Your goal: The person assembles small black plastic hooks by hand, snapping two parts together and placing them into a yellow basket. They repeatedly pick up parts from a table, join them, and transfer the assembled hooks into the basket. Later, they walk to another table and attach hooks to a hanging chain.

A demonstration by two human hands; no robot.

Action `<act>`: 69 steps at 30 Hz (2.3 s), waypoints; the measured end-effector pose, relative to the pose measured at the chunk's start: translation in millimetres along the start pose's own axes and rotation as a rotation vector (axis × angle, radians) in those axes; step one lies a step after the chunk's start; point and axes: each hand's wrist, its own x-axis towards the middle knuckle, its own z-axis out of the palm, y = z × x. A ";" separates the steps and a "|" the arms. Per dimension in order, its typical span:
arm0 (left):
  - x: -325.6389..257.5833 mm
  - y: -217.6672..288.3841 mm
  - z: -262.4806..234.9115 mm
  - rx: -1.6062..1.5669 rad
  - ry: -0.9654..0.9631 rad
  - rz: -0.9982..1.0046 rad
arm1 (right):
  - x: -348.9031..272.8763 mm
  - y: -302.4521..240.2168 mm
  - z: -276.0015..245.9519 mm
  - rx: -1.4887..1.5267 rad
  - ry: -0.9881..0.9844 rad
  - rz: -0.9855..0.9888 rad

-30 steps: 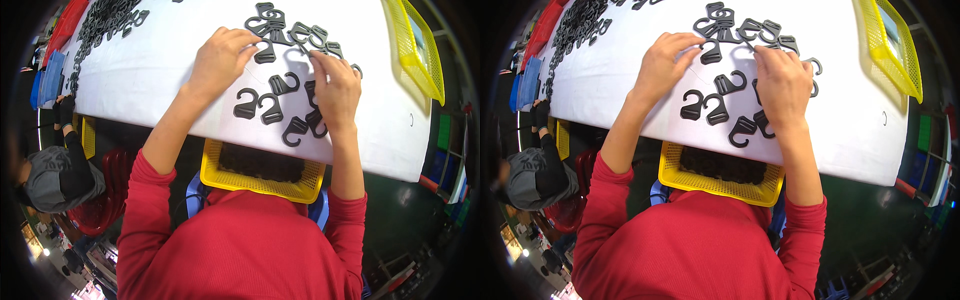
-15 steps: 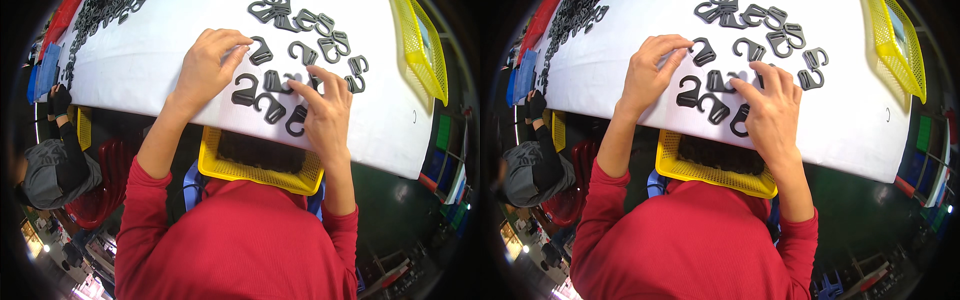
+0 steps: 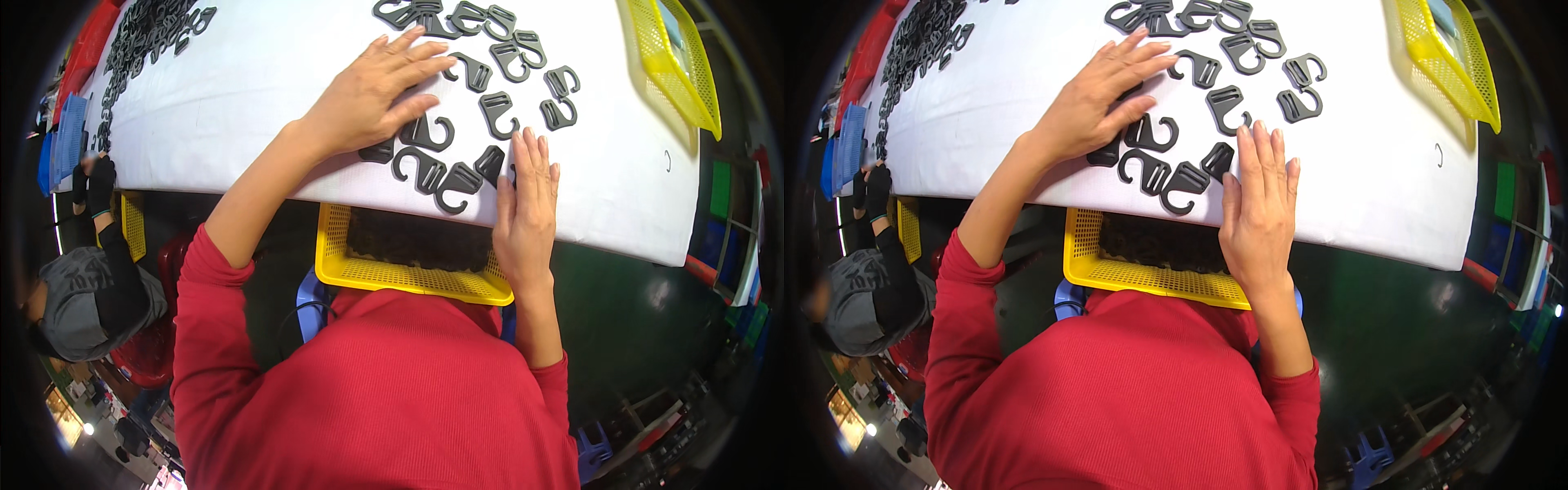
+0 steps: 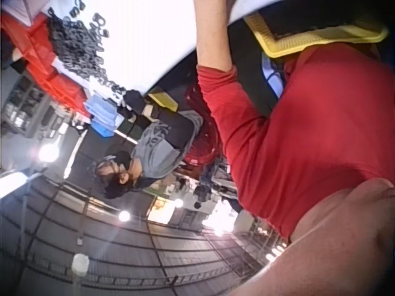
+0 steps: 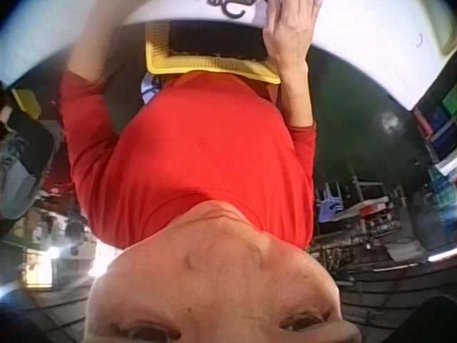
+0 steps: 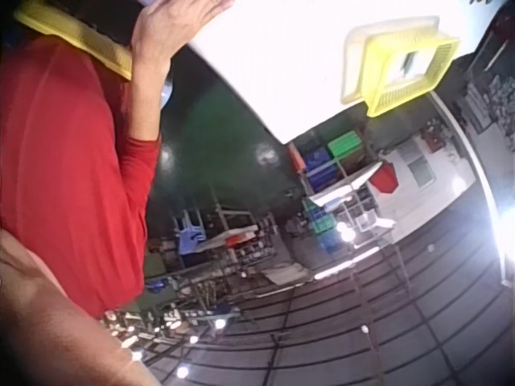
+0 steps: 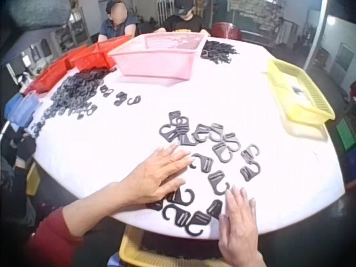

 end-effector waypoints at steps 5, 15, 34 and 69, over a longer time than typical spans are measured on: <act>22.5 16.8 22.3 0.134 -0.139 0.096 | 4.6 -6.8 -3.3 -0.033 -0.115 -0.176; -13.0 71.2 19.4 -0.077 -0.358 0.370 | 58.1 72.8 -28.7 0.143 0.187 -0.004; -12.6 43.1 -28.8 -0.212 0.172 -0.175 | 115.6 43.5 1.5 0.012 -0.293 -0.549; 39.4 62.4 29.2 0.165 0.047 0.028 | 57.2 32.2 -31.5 -0.263 0.340 -0.083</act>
